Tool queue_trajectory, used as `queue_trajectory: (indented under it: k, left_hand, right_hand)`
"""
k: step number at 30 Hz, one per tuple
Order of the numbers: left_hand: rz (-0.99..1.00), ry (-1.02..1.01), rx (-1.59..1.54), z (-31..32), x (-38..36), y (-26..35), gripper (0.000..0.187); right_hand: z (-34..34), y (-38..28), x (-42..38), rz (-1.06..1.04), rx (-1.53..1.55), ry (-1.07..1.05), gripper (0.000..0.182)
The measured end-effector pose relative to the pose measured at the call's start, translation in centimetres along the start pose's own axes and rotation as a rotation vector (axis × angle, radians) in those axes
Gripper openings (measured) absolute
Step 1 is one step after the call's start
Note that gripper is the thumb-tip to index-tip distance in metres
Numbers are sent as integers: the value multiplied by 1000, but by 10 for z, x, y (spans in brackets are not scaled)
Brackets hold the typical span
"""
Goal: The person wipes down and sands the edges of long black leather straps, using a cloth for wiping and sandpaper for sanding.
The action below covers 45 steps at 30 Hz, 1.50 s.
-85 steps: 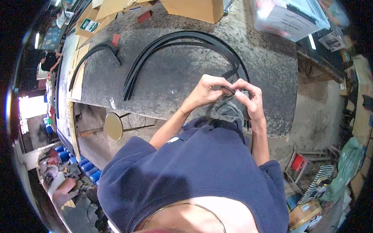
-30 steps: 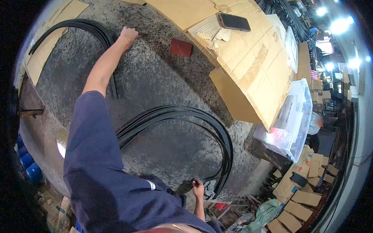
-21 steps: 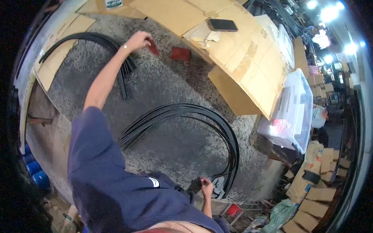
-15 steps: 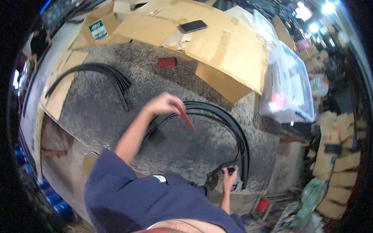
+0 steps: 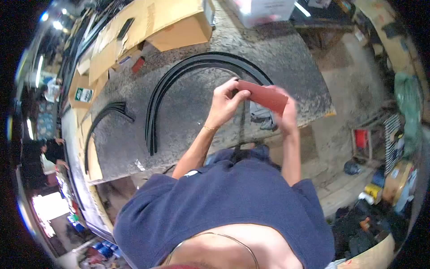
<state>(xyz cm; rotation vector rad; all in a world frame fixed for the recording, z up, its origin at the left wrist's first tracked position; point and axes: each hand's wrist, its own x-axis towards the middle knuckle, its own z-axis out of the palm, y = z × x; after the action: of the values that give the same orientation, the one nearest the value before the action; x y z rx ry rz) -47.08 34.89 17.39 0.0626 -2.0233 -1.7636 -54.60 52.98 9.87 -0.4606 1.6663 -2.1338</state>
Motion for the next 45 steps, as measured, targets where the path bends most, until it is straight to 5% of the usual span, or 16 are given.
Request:
queue_trajectory:
  k: [1, 2, 4, 7, 9, 12, 14, 19, 22, 25, 27, 31, 35, 39, 41, 45]
  left_hand:
    - [132, -12, 207, 5, -1, 2, 16]
    - [113, -45, 215, 14, -4, 9, 16]
    - [179, -138, 302, 35, -9, 24, 15]
    - [38, -176, 295, 58, -22, 35, 10]
    - [103, -251, 344, 67, -26, 33, 18]
    - [48, 52, -92, 93, -42, 35, 36]
    - [31, 1, 35, 91, -41, 34, 33]
    - [161, -35, 298, 95, -38, 37, 12]
    - [180, -41, 424, 97, -42, 42, 7]
    - [241, -86, 515, 100, -44, 42, 12]
    - [344, 18, 523, 101, -41, 39, 10]
    - [273, -35, 631, 97, -37, 48, 11]
    - [301, -2, 617, 98, -30, 40, 10]
    - [263, -89, 674, 96, -24, 43, 10]
    - [313, -29, 676, 98, -19, 39, 10]
    - [286, -81, 730, 94, -14, 41, 9]
  right_hand:
    - [3, -54, -3, 182, 532, 0, 49]
    - [-8, -69, -11, 189, 556, 31, 49]
    - [-34, -85, -28, -4, 205, -420, 60]
    - [-34, -111, -47, 121, -324, -293, 39]
    - [-45, -110, -60, 115, -286, -229, 37]
    - [-54, -111, -74, 49, -203, -63, 34]
    - [-52, -118, -82, -63, -231, 88, 31]
    - [-29, -132, -88, -445, -567, 102, 34]
    - [-16, -133, -85, -727, -1029, 80, 47]
    - [-19, -117, -81, -742, -1256, -91, 49]
    - [-41, -116, -68, -559, -1353, -59, 46]
    - [-32, -125, -71, -774, -1298, -157, 48]
    - [-47, -107, -46, -563, -1278, -48, 42]
    - [-23, -123, -56, -759, -1291, -176, 43]
    - [-40, -110, -41, -606, -1394, -97, 42]
    - [-25, -125, -45, -758, -1324, -171, 43]
